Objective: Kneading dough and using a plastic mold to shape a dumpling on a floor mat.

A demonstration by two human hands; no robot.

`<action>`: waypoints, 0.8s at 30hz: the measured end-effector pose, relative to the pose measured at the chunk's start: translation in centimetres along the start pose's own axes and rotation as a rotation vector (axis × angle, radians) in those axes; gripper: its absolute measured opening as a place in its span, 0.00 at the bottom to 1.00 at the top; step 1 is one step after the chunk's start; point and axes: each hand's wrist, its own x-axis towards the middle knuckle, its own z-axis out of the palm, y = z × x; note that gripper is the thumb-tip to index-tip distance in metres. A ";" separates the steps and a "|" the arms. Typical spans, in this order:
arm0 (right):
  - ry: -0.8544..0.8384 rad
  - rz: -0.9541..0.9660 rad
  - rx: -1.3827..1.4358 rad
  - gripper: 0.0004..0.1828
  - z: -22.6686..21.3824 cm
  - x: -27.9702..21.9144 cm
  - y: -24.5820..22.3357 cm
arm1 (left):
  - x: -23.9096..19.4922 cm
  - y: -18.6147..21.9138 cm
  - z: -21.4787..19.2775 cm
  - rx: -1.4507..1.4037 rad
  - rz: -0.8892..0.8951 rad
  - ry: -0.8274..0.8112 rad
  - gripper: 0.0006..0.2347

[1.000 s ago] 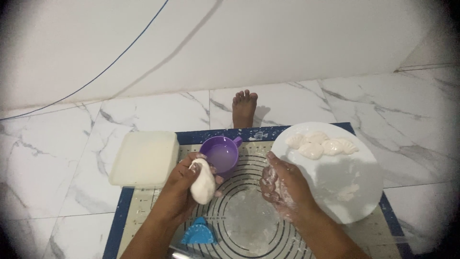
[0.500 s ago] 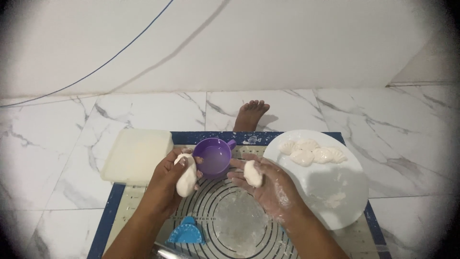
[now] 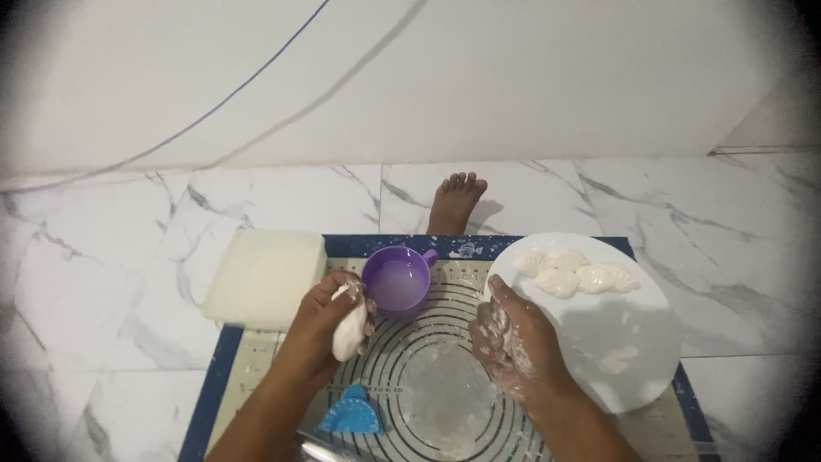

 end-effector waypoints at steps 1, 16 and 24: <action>-0.002 -0.009 0.014 0.14 -0.2 0.1 0.0 | 0.1 0.1 0.2 0.014 0.000 -0.009 0.04; -0.120 0.099 -0.267 0.22 -0.7 1.1 1.1 | 0.1 0.7 0.2 -0.095 0.020 0.017 0.06; -0.039 0.011 -0.240 0.17 -1.2 0.4 1.0 | -0.2 0.9 0.4 -0.092 0.029 -0.003 0.05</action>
